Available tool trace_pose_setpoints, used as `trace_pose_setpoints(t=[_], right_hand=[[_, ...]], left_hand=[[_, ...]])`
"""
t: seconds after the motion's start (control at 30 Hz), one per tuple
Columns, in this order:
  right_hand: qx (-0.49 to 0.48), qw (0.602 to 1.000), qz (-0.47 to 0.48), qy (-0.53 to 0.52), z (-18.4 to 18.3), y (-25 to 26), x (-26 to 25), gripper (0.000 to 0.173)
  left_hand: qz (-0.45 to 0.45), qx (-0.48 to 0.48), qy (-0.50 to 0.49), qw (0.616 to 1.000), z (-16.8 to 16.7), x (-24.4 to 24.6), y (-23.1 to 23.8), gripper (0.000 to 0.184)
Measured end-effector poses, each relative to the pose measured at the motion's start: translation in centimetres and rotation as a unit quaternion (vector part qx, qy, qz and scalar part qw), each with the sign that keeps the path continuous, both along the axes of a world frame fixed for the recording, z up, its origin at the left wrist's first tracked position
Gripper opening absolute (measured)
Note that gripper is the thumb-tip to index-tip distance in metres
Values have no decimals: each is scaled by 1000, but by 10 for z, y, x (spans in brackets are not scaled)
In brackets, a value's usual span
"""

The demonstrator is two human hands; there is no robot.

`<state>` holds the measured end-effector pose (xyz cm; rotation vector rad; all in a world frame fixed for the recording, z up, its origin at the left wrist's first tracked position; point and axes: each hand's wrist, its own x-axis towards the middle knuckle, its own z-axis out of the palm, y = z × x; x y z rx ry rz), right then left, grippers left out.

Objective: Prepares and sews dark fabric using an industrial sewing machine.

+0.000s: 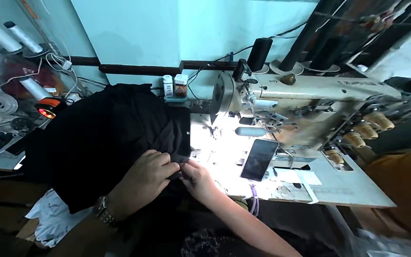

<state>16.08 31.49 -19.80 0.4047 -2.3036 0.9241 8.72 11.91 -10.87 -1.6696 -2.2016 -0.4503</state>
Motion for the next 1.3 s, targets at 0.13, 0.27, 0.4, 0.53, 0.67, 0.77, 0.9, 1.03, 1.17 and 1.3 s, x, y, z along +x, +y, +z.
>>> trace_pose_setpoints(t=[0.13,0.27,0.4,0.53,0.67,0.77,0.9,1.03,1.17,1.3], right_hand=[[-84,994,-4,-63,10,11,-4,19],[-235,965,39,-108,12,20,-4,20],[-307,936,58,-158,10,33,2,15],[-324,913,55,-243,14,44,11,21],[-256,952,-36,-162,16,43,14,29],[-214,972,-60,-80,18,43,9,27],[-215,970,-52,-98,20,43,6,22],[-293,944,30,-148,22,46,8,19],[-359,909,72,-197,27,47,14,21],[-365,906,37,-212,26,50,18,26]], left_hand=[[97,34,37,994,4,-12,1,18],[89,102,-142,981,4,-22,20,17],[52,135,-265,953,-3,-33,47,15],[66,90,-180,977,-5,-34,64,17],[47,78,-152,984,-6,-30,72,18],[39,74,-136,987,-4,-25,77,17],[30,67,-122,990,-3,-21,80,15],[61,128,-119,983,-7,-23,81,15],[85,187,-192,960,-9,-26,88,21],[83,186,-198,959,-12,-30,104,18]])
